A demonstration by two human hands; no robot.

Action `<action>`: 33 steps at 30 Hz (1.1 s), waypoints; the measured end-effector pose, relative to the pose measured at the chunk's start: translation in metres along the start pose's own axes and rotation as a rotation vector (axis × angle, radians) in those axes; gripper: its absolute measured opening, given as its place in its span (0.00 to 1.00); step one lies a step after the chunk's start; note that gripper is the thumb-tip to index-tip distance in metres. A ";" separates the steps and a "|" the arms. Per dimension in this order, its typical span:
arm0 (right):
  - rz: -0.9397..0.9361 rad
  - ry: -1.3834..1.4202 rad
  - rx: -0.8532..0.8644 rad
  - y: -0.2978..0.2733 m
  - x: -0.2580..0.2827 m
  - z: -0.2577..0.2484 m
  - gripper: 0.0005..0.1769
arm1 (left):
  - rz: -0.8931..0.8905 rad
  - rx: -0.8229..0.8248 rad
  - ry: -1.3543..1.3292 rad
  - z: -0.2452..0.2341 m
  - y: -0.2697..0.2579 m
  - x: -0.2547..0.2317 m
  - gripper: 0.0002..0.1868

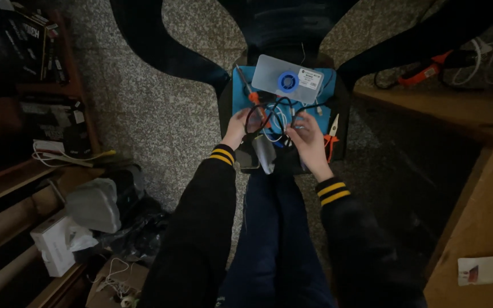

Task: Inspecting and repairing mobile phone parts and computer components.

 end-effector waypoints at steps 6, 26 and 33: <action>-0.003 0.115 -0.016 0.021 -0.039 0.006 0.32 | -0.291 -0.189 0.005 0.059 -0.095 -0.078 0.27; -0.020 0.187 -0.146 -0.001 -0.084 0.004 0.28 | -0.042 -0.249 0.555 0.018 -0.153 -0.080 0.41; -0.043 0.210 -0.326 -0.098 -0.005 -0.037 0.19 | 0.198 -0.061 0.671 0.085 -0.251 -0.134 0.23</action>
Point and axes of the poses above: each hand's wrist, its own y-axis towards the middle knuckle, its own z-axis out of the palm, x = y × z, the point moved 10 cm from there along y, towards the middle knuckle, and after that the axes turned 3 degrees about -x, right-handed, at the moved point
